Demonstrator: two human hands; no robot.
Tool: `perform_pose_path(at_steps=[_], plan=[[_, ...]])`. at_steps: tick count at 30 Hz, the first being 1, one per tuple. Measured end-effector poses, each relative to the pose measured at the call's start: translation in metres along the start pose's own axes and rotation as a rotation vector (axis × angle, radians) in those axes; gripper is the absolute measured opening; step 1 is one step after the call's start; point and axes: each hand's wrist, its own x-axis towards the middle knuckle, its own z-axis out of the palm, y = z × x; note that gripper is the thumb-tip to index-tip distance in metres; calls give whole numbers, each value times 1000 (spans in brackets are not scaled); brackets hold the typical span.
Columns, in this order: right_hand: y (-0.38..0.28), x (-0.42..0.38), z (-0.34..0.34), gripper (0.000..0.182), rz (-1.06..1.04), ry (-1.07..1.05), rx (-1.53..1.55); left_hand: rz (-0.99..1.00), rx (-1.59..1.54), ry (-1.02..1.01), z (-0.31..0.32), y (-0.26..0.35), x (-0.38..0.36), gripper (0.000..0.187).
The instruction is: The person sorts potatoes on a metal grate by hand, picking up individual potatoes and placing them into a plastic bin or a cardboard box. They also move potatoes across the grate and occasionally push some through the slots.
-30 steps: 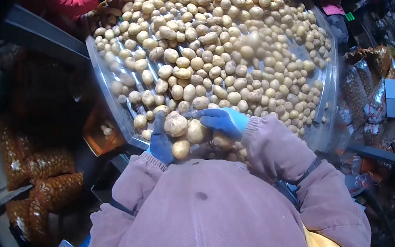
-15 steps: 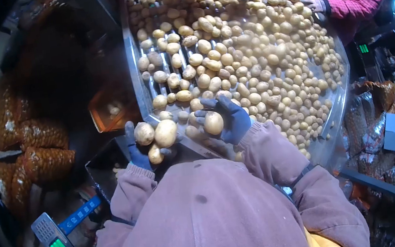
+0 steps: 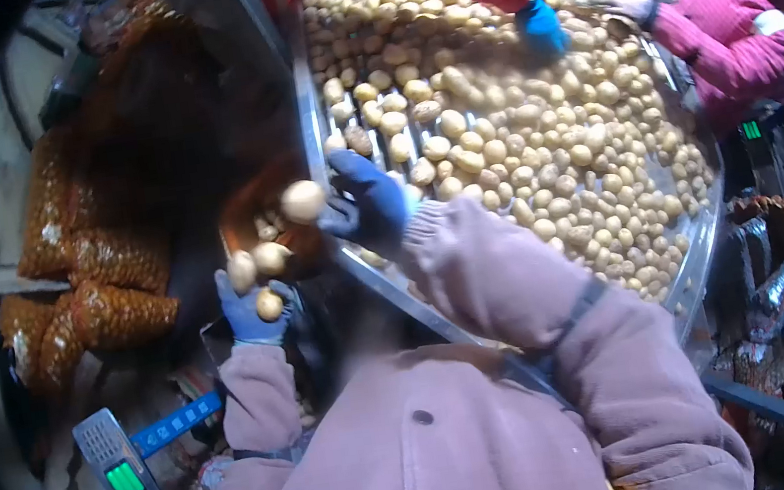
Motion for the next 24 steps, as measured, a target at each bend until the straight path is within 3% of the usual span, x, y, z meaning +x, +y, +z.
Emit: perform_pose_path(at_steps=[1, 2, 4, 5, 6, 7, 8, 9, 10, 11, 12, 13, 14, 16, 17, 19, 20, 21, 22, 23, 24], plan=[[15, 14, -8, 48, -280, -18, -316, 19, 39, -7, 6, 5, 17, 61], [30, 28, -16, 47, -545, 36, -561, 158, 332, -33, -35, 15, 44, 50], [10, 3, -19, 48, -660, 63, -921, 441, 1027, -82, -112, 34, 94, 41], [8, -6, -31, 49, -826, 51, -1265, 317, 862, -120, -101, 31, 92, 42], [4, -23, -47, 37, -962, 91, -1381, 194, 697, -136, -88, 27, 90, 43], [-1, -45, -55, 37, -506, 130, -1013, -199, -31, -79, -46, 27, 68, 47], [-6, -68, -63, 38, -140, 303, -596, -105, -98, 7, -49, 16, 69, 59], [-15, -90, -74, 35, -118, 446, -847, -236, -162, -190, -28, 4, 57, 57], [0, -101, -123, 34, -276, 491, -962, -279, -174, -272, -14, -8, 48, 56], [-6, -121, -143, 31, -271, 540, -809, -318, -186, -352, -2, -20, 42, 55], [-19, -136, -154, 29, -336, 642, -708, -368, -199, -363, 10, -32, 34, 55], [-36, -148, -175, 27, -215, 751, -732, -416, -208, -371, 22, -45, 27, 55], [-58, -158, -179, 26, -313, 827, -711, -485, -228, -345, 34, -61, 22, 54], [-87, -148, -248, 25, -591, 954, -906, -596, -110, -352, 32, -88, 27, 53], [-108, -139, -290, 32, -660, 1016, -1192, -620, -31, -359, 33, -105, 29, 52], [-153, -125, -299, 44, -724, 1132, -1404, -569, 256, -211, 29, -132, 33, 50], [-164, -113, -314, 46, -679, 1148, -1366, -522, 481, -118, 53, -147, 26, 46], [-164, -98, -338, 49, -625, 1212, -1486, -557, 491, -151, 60, -153, 23, 45], [-175, -92, -326, 48, -243, 1212, -1557, -550, 523, -104, 58, -155, 23, 45], [-164, -87, -313, 43, -188, 1245, -1798, -537, 557, -51, 58, -155, 26, 45], [-155, -80, -294, 35, -89, 1353, -1847, -484, 650, 35, 72, -159, 20, 45]])
